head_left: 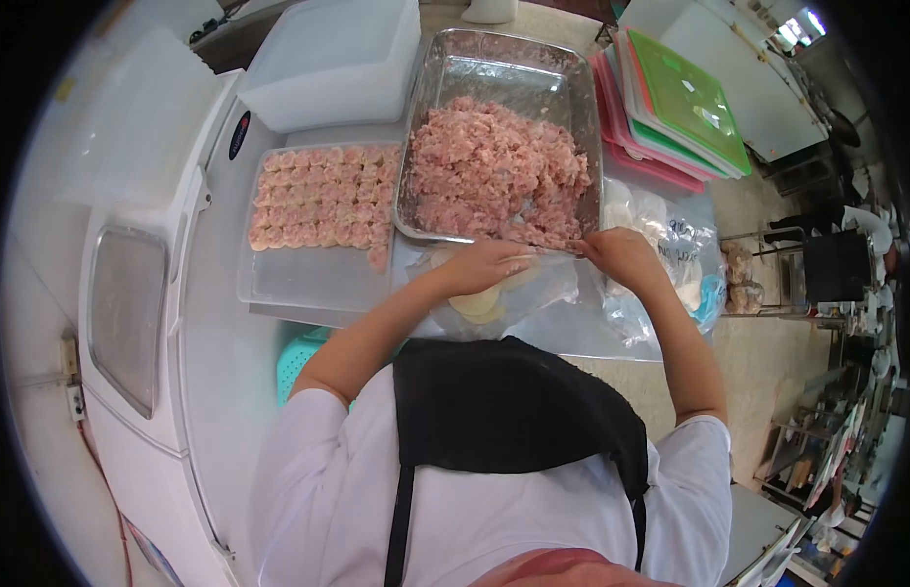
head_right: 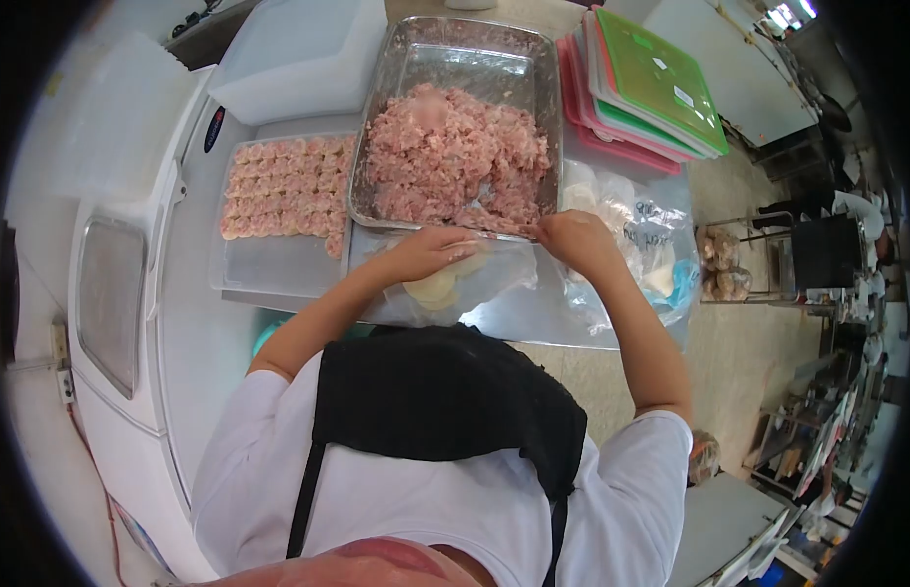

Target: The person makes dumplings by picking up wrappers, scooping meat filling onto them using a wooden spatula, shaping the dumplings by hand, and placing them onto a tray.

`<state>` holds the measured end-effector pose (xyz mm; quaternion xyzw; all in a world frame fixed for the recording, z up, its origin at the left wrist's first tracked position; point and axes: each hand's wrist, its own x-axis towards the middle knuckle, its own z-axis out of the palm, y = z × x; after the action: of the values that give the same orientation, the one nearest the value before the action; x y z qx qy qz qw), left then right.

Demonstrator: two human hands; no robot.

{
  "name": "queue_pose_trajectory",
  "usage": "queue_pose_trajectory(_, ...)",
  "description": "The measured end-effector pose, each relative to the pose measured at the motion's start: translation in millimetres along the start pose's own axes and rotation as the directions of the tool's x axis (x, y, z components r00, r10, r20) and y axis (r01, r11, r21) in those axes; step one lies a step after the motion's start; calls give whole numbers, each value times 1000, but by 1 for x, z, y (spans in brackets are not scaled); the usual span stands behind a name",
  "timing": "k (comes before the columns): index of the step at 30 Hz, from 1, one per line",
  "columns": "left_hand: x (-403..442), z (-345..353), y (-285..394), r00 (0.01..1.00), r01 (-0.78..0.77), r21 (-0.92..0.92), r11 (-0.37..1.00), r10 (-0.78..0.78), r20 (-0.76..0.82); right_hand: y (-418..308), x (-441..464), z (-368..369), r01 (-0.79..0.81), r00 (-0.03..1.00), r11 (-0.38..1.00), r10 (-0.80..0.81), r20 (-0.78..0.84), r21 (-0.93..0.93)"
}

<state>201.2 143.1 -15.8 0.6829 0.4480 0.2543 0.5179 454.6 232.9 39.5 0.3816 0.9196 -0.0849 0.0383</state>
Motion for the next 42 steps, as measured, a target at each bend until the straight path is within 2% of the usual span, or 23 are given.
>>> queue_pose_trajectory(2,12,10,-12,944,-58,-65,996,33,-328,17,-3,11,-40,999,951,44,-7,308)
queue_pose_trajectory(4,20,10,-13,845,-148,-251,957,-9,-534,17,-9,5,-130,984,850,175,-40,511)
queue_pose_trajectory(5,22,4,-16,813,-207,-399,894,-70,-578,16,-11,3,-166,970,778,239,-42,606)
queue_pose_trajectory(6,24,0,-16,781,-271,-528,805,-137,-610,16,-11,0,-173,961,698,274,-35,695)
queue_pose_trajectory(9,28,-14,31,748,-344,-702,624,-270,-606,9,-9,-13,-133,941,432,339,-24,892)
queue_pose_trajectory(11,38,-19,46,772,-453,-816,358,-301,-560,-8,-9,-29,-58,936,272,350,-43,961)
queue_pose_trajectory(12,43,-19,54,787,-492,-845,210,-308,-535,-14,-6,-29,-20,940,238,334,-62,971)
queue_pose_trajectory(14,51,-13,84,775,-572,-815,92,-263,-574,-23,1,-24,52,947,166,304,-102,985)
queue_pose_trajectory(17,55,-16,102,732,-641,-768,1,-302,-611,-25,11,7,110,948,505,204,-242,856)
queue_pose_trajectory(20,50,-29,70,631,-702,-711,47,-421,-651,-11,0,-8,286,920,851,-114,-376,440)
queue_pose_trajectory(21,48,-30,51,588,-717,-692,79,-464,-662,-15,-7,-22,217,945,893,-91,-314,394)
queue_pose_trajectory(23,45,-27,27,610,-738,-671,66,-359,-706,-26,-21,-49,80,981,956,-26,-192,281)
queue_pose_trajectory(24,44,-27,23,619,-746,-663,57,-305,-723,-28,-17,-44,114,970,949,-42,-241,293)
queue_pose_trajectory(26,38,-19,57,615,-712,-700,60,-429,-662,-32,-8,-32,178,939,934,-67,-336,310)
queue_pose_trajectory(30,29,-20,80,560,-704,-709,26,-594,-578,-29,-4,-61,156,975,974,-124,-187,167)
queue_pose_trajectory(32,28,-26,54,597,-708,-703,70,-471,-649,-42,-20,-86,81,986,990,-63,-155,112)
queue_pose_trajectory(33,28,-27,45,617,-706,-702,92,-405,-674,-44,-16,-76,135,974,980,-104,-201,146)
queue_pose_trajectory(35,28,-28,62,602,-711,-702,41,-479,-639,-45,-4,-50,237,940,949,-170,-297,207)
queue_pose_trajectory(36,29,-28,68,596,-714,-700,15,-512,-619,-42,-1,-51,220,947,949,-153,-283,225)
queue_pose_trajectory(38,23,-28,65,615,-734,-678,-39,-461,-639,-31,5,-57,200,957,947,-135,-256,251)
queue_pose_trajectory(39,19,-29,61,622,-742,-668,-62,-437,-649,-23,4,-59,227,946,913,-124,-299,340)
queue_pose_trajectory(41,11,-35,53,705,-675,-738,-21,-312,-636,-9,1,-64,281,922,817,-84,-378,504)
queue_pose_trajectory(42,10,-36,55,743,-641,-768,2,-249,-621,-9,0,-66,256,940,784,-65,-335,566)
